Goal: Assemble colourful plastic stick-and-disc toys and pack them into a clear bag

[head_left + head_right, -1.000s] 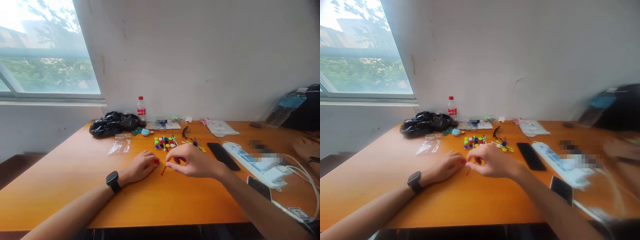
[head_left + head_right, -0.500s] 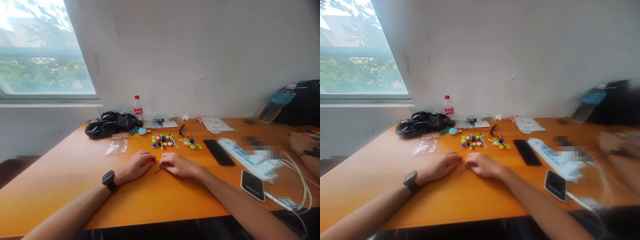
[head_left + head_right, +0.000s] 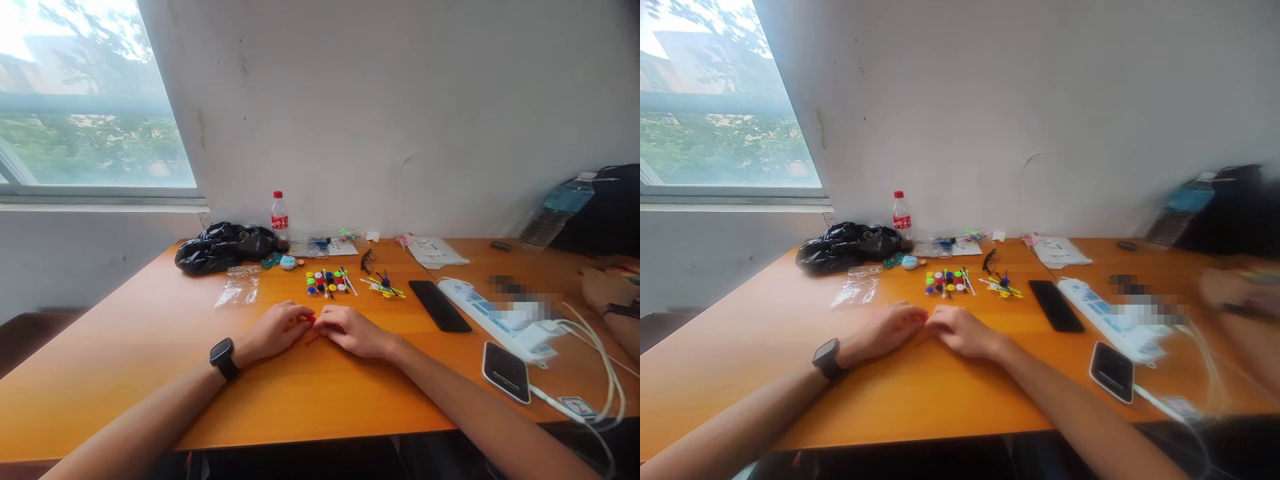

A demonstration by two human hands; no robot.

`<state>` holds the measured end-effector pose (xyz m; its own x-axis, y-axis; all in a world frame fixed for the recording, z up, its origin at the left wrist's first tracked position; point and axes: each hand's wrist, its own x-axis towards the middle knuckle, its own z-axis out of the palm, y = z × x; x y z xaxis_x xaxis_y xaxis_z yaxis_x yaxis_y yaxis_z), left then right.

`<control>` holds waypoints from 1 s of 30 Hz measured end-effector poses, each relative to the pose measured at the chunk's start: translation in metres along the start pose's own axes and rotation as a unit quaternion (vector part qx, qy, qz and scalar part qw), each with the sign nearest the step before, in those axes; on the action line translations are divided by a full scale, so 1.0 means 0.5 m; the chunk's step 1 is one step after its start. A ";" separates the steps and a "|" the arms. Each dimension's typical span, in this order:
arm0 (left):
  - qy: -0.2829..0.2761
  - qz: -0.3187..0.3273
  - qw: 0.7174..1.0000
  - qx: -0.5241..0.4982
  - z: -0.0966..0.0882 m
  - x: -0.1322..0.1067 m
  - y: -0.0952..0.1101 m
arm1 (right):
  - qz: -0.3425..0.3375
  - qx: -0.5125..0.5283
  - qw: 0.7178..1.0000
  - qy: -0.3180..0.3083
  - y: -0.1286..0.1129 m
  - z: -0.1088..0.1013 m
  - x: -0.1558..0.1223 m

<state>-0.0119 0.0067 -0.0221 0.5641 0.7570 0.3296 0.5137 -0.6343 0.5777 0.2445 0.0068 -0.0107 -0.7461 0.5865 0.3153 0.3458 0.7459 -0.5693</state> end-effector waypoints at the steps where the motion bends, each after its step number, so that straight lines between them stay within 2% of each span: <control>1: 0.004 -0.008 1.000 -0.009 0.001 0.001 0.000 | 0.001 0.011 1.000 0.005 -0.001 -0.001 0.000; 4: 0.016 -0.038 0.998 -0.039 0.002 0.003 0.002 | 0.009 0.050 0.999 0.019 -0.003 -0.002 0.002; 8: 0.026 -0.064 0.995 -0.075 -0.007 0.003 0.017 | 0.031 0.110 0.991 0.073 0.000 0.005 0.007; 13: -0.014 -0.030 0.994 -0.109 -0.012 0.001 0.034 | 0.044 0.183 0.968 0.168 0.005 0.028 0.023; 15: -0.006 -0.016 0.996 -0.085 -0.006 0.003 0.028 | 0.039 0.190 0.962 0.194 0.005 0.039 0.029; 21: 0.047 -0.010 0.998 -0.032 0.003 0.008 -0.002 | 0.016 0.133 0.972 0.194 0.010 0.039 0.032; 26: 0.038 -0.006 0.999 -0.023 -0.002 0.004 0.003 | 0.022 0.064 0.983 0.173 0.029 0.022 0.020; 30: 0.022 0.007 0.999 -0.031 -0.005 0.001 0.015 | 0.012 0.062 0.985 0.162 0.035 0.018 0.016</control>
<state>-0.0092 0.0029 -0.0159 0.5411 0.7548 0.3708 0.4631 -0.6355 0.6179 0.2394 0.0219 -0.0251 -0.5114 0.6882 0.5146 0.2732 0.6980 -0.6619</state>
